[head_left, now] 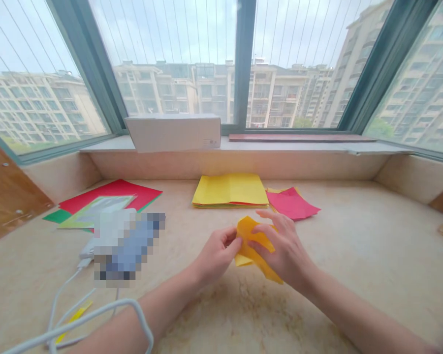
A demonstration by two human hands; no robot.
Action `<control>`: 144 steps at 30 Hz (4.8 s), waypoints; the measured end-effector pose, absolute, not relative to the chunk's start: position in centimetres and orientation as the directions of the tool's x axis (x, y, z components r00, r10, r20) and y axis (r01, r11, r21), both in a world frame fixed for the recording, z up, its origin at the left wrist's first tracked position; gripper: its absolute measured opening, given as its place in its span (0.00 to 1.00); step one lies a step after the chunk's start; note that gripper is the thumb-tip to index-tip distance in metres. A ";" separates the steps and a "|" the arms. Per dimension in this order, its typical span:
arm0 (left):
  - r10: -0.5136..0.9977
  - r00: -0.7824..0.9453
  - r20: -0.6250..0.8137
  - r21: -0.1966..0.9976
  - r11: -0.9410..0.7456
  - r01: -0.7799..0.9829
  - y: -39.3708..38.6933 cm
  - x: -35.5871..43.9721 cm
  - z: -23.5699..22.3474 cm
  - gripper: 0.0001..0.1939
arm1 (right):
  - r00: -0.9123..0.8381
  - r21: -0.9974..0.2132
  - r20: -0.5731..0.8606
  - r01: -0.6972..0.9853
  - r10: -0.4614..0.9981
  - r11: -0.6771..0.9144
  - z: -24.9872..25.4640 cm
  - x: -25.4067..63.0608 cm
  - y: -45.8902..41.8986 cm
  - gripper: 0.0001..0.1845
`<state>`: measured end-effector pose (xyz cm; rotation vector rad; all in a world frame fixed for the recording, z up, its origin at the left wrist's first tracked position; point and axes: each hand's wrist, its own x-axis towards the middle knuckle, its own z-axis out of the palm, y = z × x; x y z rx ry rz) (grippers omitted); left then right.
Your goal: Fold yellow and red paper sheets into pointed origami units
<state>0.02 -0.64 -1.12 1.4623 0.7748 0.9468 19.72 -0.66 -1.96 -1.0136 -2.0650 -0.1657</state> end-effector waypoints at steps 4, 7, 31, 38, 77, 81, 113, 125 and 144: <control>0.877 0.472 0.092 0.995 -0.103 -0.002 -0.6 0.1 -1.0 0.15 | -0.364 -0.191 0.709 0.725 0.604 0.662 -1.5 19.9 -0.6 0.06; 0.873 0.478 0.095 0.993 -0.117 0.016 -0.7 0.2 -1.0 0.15 | -0.336 -0.256 0.699 0.707 0.632 0.659 -1.5 19.9 -0.7 0.06; 0.822 0.570 -0.011 0.998 0.042 -0.042 -0.7 0.0 -1.1 0.18 | -0.179 -0.835 0.363 0.372 0.914 0.404 -1.7 19.8 -0.5 0.06; 0.847 0.531 -0.003 0.998 -0.031 0.055 -1.1 0.4 -0.9 0.20 | -0.326 -0.323 0.680 0.672 0.657 0.667 -2.6 19.8 -0.5 0.06; 0.948 0.311 0.065 0.994 -0.033 -0.105 -1.1 0.7 -1.1 0.11 | -0.633 0.317 0.700 0.689 0.330 0.652 -1.8 19.9 -2.0 0.17; 0.925 0.376 0.054 0.992 -0.006 -0.128 -1.2 0.6 -0.7 0.13 | -0.645 0.322 0.688 0.682 0.333 0.656 -1.7 19.6 -1.9 0.17; 0.868 0.483 -0.119 0.989 0.144 -0.016 -1.1 0.4 -0.6 0.23 | -0.215 -0.989 0.136 -0.085 0.967 0.120 -0.9 19.9 0.4 0.16; 0.858 0.506 -0.088 0.994 0.110 -0.015 -1.7 1.0 -1.0 0.23 | -0.188 -0.694 0.567 0.415 0.802 0.588 -0.8 19.7 0.0 0.04; 0.916 0.401 0.026 0.977 0.061 -0.204 -1.4 0.6 -0.3 0.20 | -0.216 -0.893 0.379 0.171 0.900 0.417 -1.3 20.1 0.3 0.25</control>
